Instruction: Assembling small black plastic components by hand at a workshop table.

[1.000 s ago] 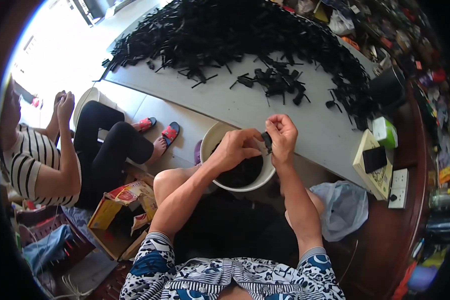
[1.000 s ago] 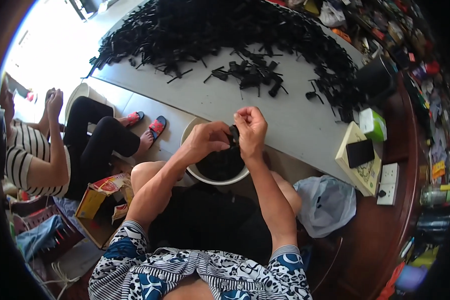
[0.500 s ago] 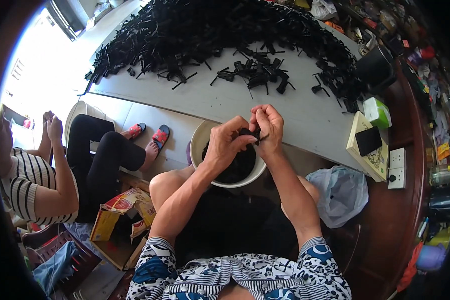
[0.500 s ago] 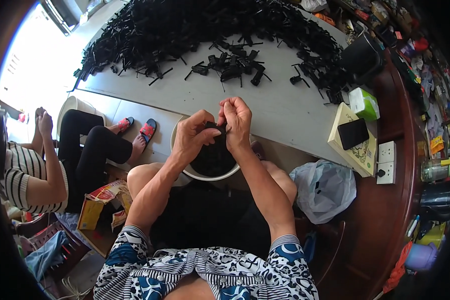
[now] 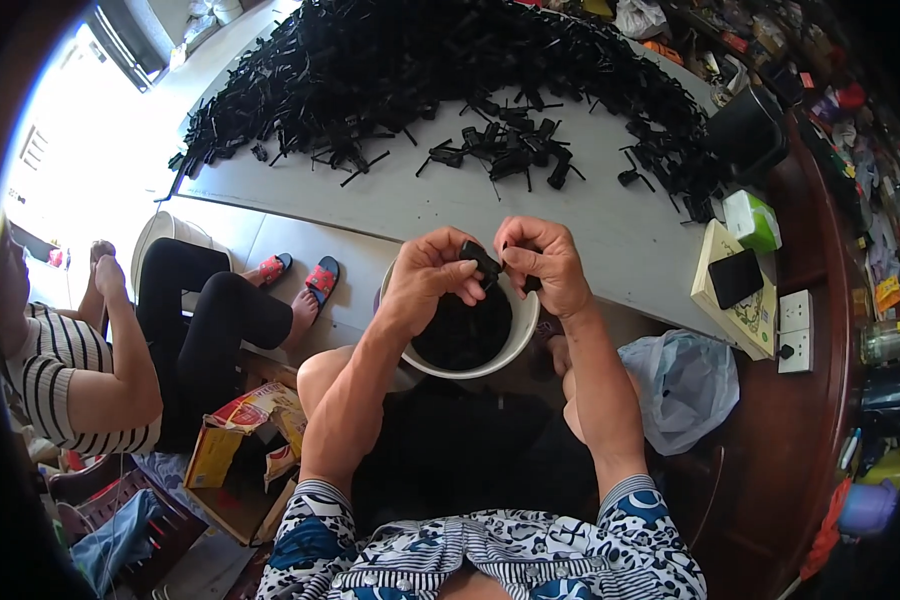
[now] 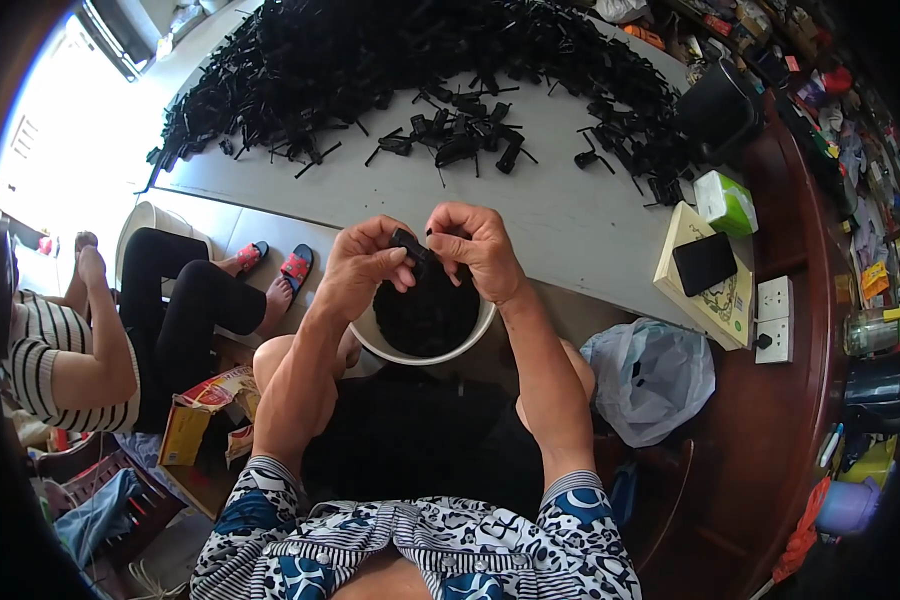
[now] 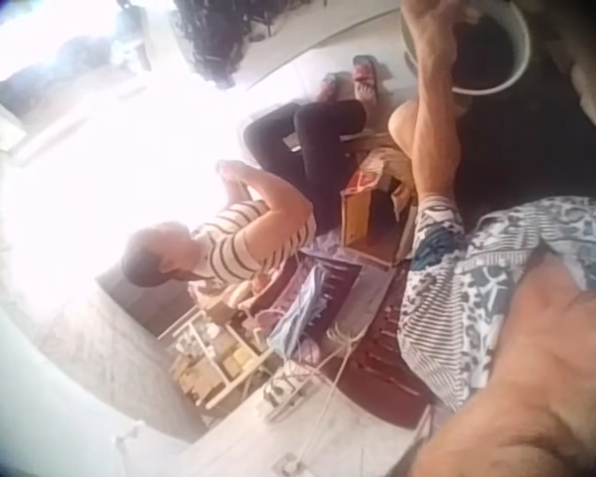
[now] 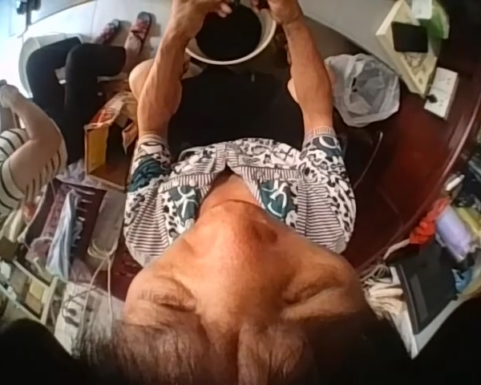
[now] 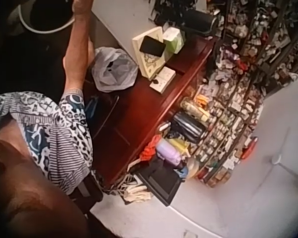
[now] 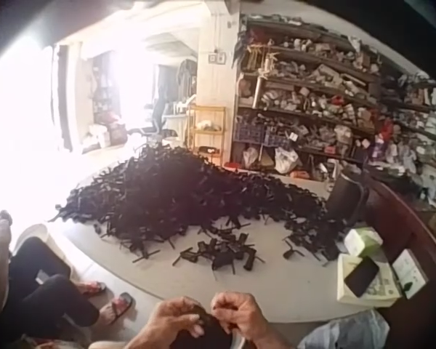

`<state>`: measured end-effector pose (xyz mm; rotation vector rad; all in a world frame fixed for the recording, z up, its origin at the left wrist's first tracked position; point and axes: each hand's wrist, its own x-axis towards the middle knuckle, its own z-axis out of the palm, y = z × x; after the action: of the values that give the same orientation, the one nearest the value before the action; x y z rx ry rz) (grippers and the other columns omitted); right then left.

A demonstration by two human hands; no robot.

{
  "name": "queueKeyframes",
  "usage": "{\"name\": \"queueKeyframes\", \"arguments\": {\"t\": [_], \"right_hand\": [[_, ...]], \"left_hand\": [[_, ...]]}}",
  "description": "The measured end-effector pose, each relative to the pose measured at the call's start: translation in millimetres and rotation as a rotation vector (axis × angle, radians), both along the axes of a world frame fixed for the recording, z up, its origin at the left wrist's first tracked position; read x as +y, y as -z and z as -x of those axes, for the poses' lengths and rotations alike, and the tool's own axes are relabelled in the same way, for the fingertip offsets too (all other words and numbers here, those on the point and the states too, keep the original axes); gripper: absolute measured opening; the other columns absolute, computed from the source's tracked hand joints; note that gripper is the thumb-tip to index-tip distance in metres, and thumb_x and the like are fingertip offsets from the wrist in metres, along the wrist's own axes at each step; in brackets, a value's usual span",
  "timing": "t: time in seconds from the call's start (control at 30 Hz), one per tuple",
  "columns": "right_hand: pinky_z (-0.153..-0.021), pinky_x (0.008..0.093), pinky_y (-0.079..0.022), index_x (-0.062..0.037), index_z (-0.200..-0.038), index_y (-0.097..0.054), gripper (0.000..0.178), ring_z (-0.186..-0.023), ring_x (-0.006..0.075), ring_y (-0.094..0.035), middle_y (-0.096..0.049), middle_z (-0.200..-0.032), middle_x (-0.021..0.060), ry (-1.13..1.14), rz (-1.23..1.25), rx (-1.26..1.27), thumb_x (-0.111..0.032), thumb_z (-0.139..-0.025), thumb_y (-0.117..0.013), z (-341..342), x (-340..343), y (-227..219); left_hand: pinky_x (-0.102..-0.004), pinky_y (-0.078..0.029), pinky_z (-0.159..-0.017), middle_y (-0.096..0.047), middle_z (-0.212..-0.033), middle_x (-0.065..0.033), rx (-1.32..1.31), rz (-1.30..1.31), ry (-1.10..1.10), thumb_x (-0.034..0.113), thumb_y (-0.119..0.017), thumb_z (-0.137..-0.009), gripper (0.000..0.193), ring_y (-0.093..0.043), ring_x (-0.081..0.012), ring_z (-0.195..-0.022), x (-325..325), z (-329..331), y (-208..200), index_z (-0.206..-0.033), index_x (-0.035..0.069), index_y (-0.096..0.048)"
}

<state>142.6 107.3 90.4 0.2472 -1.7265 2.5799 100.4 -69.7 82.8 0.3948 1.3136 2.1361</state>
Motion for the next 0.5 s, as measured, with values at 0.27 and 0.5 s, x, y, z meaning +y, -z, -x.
{"name": "queueKeyframes", "arguments": {"t": [0.27, 0.5], "right_hand": [[-0.035, 0.0185, -0.035, -0.0028, -0.082, -0.052, 0.012, -0.045, 0.0049, -0.045, -0.05, -0.067, -0.0006, -0.091, -0.183, -0.183, -0.007, -0.08, -0.063, 3, 0, -4], [-0.035, 0.0196, -0.037, -0.0012, -0.082, -0.055, 0.015, -0.046, 0.0064, -0.046, -0.053, -0.065, 0.0014, 0.186, -0.108, -0.27, -0.015, -0.084, -0.06, 1, -32, 19]], "left_hand": [[-0.0222, -0.051, -0.051, -0.06, -0.073, -0.0084, 0.18, 0.143, 0.015, -0.008, -0.052, -0.082, 0.01, -0.062, -0.0142, -0.058, 3, 2, 2, -0.091, -0.004, -0.054], [-0.0207, -0.049, -0.049, -0.059, -0.068, -0.0044, 0.438, 0.515, -0.271, -0.007, -0.056, -0.079, 0.01, -0.059, -0.0082, -0.057, 10, -12, 7, -0.088, -0.003, -0.056]]}}
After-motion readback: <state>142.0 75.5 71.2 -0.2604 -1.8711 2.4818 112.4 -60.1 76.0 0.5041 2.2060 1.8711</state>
